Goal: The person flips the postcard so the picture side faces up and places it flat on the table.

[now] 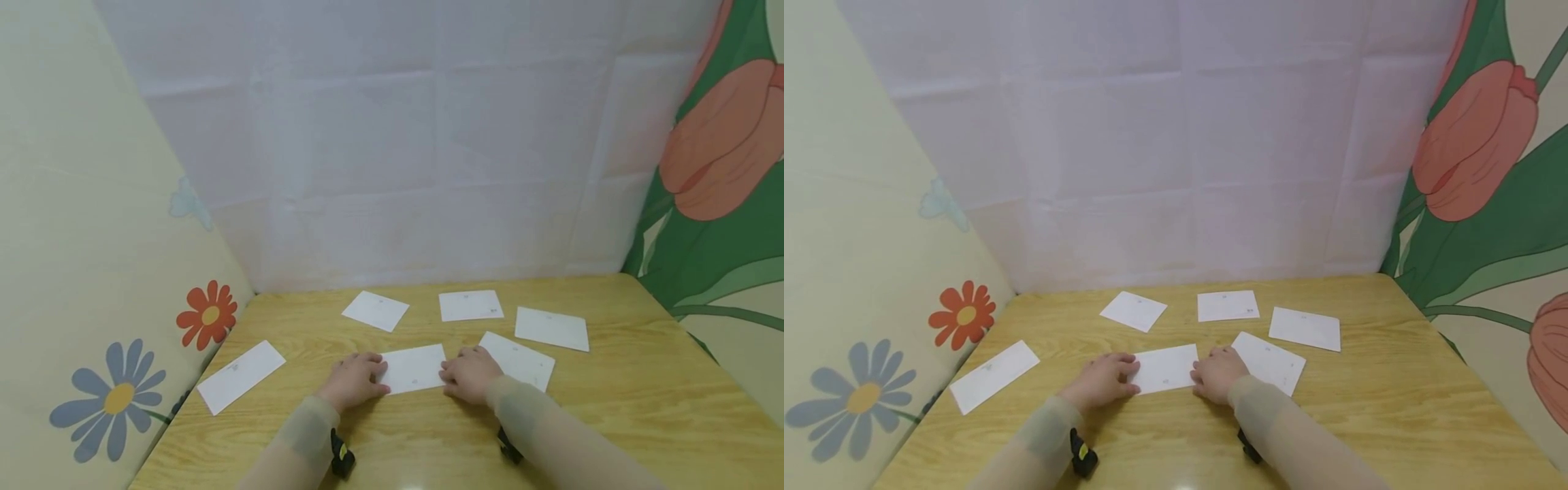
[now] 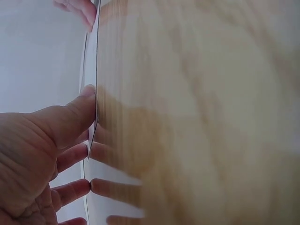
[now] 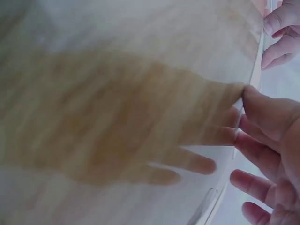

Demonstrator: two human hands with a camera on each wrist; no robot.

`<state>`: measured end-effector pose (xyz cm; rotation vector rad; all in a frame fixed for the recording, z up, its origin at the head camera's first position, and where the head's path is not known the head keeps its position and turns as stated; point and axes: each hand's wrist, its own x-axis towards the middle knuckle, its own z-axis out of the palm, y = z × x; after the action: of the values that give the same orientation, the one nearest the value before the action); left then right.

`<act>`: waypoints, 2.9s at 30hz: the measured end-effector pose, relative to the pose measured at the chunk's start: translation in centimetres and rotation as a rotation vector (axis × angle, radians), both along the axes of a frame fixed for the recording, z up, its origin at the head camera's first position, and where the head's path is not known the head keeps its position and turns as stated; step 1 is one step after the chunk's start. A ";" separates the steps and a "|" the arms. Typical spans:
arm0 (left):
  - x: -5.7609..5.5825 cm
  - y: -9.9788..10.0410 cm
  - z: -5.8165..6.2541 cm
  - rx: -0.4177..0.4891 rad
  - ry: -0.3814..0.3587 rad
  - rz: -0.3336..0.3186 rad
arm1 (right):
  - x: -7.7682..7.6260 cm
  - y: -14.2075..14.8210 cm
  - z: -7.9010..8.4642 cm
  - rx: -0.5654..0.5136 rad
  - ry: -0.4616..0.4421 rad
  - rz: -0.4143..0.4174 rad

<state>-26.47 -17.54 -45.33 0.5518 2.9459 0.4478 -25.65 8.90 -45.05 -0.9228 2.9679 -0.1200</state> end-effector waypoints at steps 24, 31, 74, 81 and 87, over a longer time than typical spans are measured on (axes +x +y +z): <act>1.4 0.9 0.9 -0.081 -0.002 -0.066 | 1.4 0.8 1.1 0.067 -0.035 0.042; 1.5 1.1 0.9 -0.088 -0.005 -0.076 | 2.1 1.1 1.3 0.048 -0.055 0.041; 3.9 3.6 0.6 -0.126 0.017 -0.198 | 5.6 4.2 1.3 0.124 -0.018 0.134; 4.7 4.0 0.7 -0.119 0.011 -0.215 | 6.3 4.9 0.7 0.110 0.025 0.165; 5.1 4.4 0.9 -0.138 0.007 -0.237 | 7.0 5.3 0.9 0.098 0.013 0.184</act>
<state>-21.35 -13.13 -44.44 0.8716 2.8400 0.2154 -18.69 14.23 -44.18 -1.1793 2.8519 0.0363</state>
